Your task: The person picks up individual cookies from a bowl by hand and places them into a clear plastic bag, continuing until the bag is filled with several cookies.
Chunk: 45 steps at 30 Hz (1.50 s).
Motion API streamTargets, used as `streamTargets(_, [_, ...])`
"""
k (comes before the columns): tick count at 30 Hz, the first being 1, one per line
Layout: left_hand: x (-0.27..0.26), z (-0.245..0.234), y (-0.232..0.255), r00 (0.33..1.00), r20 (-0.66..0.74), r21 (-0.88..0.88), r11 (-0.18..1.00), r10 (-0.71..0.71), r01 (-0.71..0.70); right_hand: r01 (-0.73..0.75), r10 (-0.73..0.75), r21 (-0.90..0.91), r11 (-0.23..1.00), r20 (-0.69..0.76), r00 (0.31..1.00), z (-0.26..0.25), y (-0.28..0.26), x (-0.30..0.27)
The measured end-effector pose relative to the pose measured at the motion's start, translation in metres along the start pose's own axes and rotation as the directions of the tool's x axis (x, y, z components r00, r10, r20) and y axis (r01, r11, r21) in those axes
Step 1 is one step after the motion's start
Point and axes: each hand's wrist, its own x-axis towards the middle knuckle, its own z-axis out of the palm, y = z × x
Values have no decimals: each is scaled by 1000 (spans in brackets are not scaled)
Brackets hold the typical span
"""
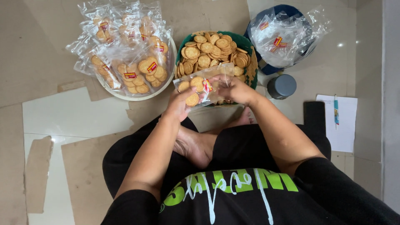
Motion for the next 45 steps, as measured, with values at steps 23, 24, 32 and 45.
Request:
streamTargets(23, [5, -19, 19, 994, -95, -311, 950, -51, 19, -560, -520, -798, 220, -582, 625, -147, 15, -25])
streamTargets(24, [3, -15, 22, 983, -172, -288, 958, -59, 7, -425, -561, -851, 309, -524, 641, -152, 29, -17])
streamTargets(32, [12, -29, 17, 977, -199, -276, 961, -82, 24, -237, -494, -971, 38, -224, 840, -45, 67, 37])
streamTargets(45, [20, -32, 17, 979, -179, -284, 958, -97, 43, -129, -348, -972, -195, -54, 936, -46, 114, 70])
